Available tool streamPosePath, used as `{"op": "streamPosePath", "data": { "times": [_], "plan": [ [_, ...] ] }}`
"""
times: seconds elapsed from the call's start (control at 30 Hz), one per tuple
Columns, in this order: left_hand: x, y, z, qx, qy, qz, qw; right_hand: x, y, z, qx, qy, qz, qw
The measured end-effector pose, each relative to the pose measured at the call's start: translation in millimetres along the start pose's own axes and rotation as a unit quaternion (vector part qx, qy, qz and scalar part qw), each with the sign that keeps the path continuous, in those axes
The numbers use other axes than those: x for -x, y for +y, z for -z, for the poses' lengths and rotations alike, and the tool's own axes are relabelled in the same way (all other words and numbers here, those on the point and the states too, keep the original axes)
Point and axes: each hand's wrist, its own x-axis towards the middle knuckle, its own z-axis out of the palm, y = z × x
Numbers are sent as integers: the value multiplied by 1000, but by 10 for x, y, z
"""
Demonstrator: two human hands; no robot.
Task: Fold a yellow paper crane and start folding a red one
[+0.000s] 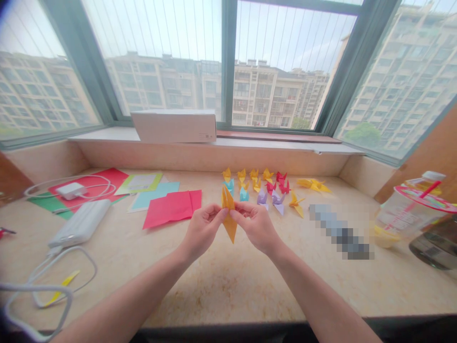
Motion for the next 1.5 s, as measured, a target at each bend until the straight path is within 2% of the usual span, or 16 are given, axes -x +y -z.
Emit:
{"op": "streamPosePath", "data": {
  "times": [0.23, 0.33, 0.43, 0.77, 0.93, 1.07, 1.17, 1.4, 1.5],
  "plan": [
    [5, 5, -37, 92, -53, 14, 994, -37, 61, 16, -40, 67, 14, 997],
    [4, -13, -47, 108, -38, 22, 993, -46, 72, 14, -45, 104, 36, 993],
    [-2, -33, -42, 102, -24, 32, 994, -37, 79, -8, 6, 132, 50, 990],
    [2, -55, -34, 71, -7, 26, 997, 3, 110, -42, 147, 122, 57, 980],
    [5, -88, -25, 52, 0, 14, 999, 25, 82, -79, 229, 140, 135, 954],
    [-11, -97, -3, 54, 29, 5, 998, 58, 84, -130, 232, 132, 185, 946],
    [-12, -85, -6, 70, 23, 1, 997, 69, 106, -144, 236, 132, 203, 941],
    [24, -70, -40, 54, -13, -28, 998, 24, 128, -109, 250, 183, 182, 933],
    [23, -93, -38, 42, -23, -37, 998, 19, 136, -103, 258, 184, 167, 934]
  ]
}}
